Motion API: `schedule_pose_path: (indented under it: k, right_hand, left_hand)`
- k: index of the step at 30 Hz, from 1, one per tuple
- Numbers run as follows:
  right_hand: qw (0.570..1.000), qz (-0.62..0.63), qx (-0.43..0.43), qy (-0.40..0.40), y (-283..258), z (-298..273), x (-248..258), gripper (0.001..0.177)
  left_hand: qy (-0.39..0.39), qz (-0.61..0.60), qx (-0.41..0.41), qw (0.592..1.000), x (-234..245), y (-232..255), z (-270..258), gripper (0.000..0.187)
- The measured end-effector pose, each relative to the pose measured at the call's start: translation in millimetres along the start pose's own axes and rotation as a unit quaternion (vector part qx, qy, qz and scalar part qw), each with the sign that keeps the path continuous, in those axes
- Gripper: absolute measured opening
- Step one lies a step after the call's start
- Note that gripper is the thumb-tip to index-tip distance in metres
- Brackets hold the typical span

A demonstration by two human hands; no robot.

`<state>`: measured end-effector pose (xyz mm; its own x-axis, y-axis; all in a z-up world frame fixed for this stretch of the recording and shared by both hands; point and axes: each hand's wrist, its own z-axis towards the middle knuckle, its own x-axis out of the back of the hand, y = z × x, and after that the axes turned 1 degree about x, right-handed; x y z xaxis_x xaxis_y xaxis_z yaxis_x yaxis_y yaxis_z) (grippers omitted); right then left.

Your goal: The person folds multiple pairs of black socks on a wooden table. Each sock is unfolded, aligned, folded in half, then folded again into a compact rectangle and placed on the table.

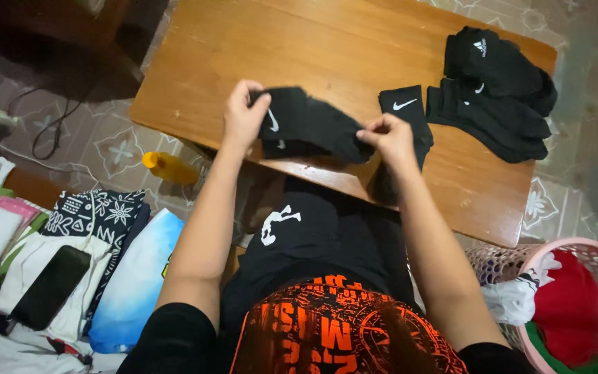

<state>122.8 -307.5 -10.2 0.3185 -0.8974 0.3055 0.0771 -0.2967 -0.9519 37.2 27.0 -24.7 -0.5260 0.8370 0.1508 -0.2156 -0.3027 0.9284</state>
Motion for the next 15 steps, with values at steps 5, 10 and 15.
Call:
schedule_pose_path:
  k: [5,10,15]
  right_hand:
    - [0.989,0.146,0.014,-0.019,-13.9,26.1,29.4,0.017]
    - [0.979,0.203,-0.009,0.025,-24.2,49.2,41.2,0.017]
    - [0.953,0.294,0.022,0.075,-33.2,62.3,44.9,0.018]
  left_hand:
    - [-0.016,-0.101,0.044,0.994,-1.5,19.4,30.5,0.015]
    - [-0.022,-0.172,0.034,0.984,-20.6,25.2,47.3,0.016]
    - [-0.022,-0.227,0.078,0.970,-34.8,39.2,60.3,0.017]
